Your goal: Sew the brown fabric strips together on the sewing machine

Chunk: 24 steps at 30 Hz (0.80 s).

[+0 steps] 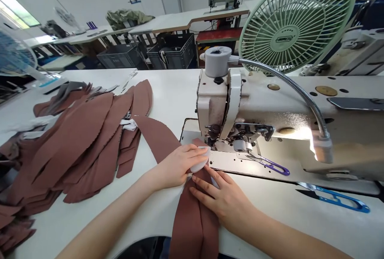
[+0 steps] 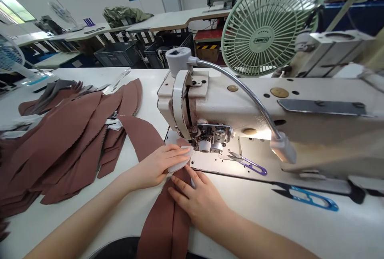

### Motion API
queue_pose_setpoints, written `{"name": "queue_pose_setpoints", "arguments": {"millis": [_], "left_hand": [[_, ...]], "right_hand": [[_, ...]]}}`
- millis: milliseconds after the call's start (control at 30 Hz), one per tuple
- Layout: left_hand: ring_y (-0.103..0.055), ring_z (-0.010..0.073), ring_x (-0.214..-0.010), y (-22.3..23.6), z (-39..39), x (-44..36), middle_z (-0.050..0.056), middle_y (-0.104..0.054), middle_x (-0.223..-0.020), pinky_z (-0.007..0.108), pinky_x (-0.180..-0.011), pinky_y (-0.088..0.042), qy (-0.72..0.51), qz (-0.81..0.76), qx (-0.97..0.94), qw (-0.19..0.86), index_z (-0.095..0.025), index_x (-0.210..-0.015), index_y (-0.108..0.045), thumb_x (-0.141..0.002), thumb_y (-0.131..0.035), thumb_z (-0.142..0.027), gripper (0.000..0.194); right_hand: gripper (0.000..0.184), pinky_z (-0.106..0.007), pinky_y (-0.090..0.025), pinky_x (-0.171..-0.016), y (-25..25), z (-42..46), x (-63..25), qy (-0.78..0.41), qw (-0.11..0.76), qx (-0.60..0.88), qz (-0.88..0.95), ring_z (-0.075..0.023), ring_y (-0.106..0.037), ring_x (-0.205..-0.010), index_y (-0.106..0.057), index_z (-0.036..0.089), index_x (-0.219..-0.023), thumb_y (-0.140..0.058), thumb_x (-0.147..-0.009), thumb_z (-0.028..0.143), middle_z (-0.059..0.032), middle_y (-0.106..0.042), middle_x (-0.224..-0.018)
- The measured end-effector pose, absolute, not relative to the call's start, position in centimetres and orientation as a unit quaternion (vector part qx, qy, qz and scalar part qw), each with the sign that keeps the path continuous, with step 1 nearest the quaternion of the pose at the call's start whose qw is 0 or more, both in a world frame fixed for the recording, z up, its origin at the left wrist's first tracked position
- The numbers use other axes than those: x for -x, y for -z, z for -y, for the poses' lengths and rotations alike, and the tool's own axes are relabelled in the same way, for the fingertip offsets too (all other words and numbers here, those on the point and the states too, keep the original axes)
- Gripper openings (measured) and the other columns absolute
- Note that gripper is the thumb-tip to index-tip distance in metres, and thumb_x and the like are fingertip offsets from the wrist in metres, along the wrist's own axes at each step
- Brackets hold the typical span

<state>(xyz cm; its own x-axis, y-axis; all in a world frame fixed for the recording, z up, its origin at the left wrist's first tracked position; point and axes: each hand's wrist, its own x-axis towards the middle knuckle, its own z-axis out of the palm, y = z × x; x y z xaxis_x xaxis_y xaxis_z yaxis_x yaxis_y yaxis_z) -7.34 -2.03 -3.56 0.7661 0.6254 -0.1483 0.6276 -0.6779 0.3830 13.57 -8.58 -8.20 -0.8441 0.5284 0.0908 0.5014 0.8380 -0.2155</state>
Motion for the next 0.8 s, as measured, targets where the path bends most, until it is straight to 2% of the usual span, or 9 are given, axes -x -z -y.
{"name": "queue_pose_setpoints", "arguments": {"millis": [200, 367, 533, 800], "left_hand": [[-0.028, 0.0202, -0.140, 3.9, 1.4, 7.6, 0.003, -0.040, -0.147, 0.039, -0.114, -0.031, -0.017, -0.308, -0.930, 0.201, -0.021, -0.133, -0.048, -0.079, -0.045, -0.005, 0.057], [-0.030, 0.0201, -0.139, 4.3, 1.0, 7.8, 0.002, -0.040, -0.147, 0.039, -0.114, -0.031, -0.025, -0.295, -0.935, 0.194, -0.020, -0.133, -0.048, -0.078, -0.044, -0.003, 0.058], [-0.030, 0.0202, -0.139, 4.7, 1.1, 7.9, 0.002, -0.040, -0.147, 0.040, -0.115, -0.030, -0.032, -0.295, -0.934, 0.201, -0.020, -0.133, -0.048, -0.079, -0.045, -0.005, 0.056], [-0.029, 0.0192, -0.139, 4.6, 0.6, 6.9, 0.003, -0.040, -0.147, 0.039, -0.116, -0.029, -0.021, -0.322, -0.925, 0.202, -0.018, -0.131, -0.049, -0.077, -0.044, -0.002, 0.056]], "right_hand": [[0.046, -0.052, -0.041, -0.097, 7.8, 8.4, -13.4, -0.107, 0.086, 0.266, 0.954, -0.0357, -0.035, -0.133, -0.051, 0.019, -0.135, -0.049, -0.089, 0.018, -0.0085, -0.048, -0.141], [0.044, -0.055, -0.041, -0.097, 7.6, 8.3, -13.4, -0.109, 0.077, 0.261, 0.956, -0.0400, -0.036, -0.132, -0.052, 0.016, -0.133, -0.048, -0.090, 0.019, -0.0096, -0.049, -0.140], [0.041, -0.051, -0.042, -0.096, 7.7, 8.5, -13.4, -0.090, 0.102, 0.265, 0.955, -0.0355, -0.039, -0.131, -0.055, 0.017, -0.130, -0.047, -0.090, 0.018, -0.0101, -0.052, -0.138], [0.039, -0.046, -0.046, -0.085, 7.8, 7.8, -14.1, -0.064, 0.139, 0.284, 0.946, -0.0356, -0.044, -0.127, -0.059, 0.019, -0.126, -0.049, -0.089, 0.017, -0.0119, -0.056, -0.133]]}}
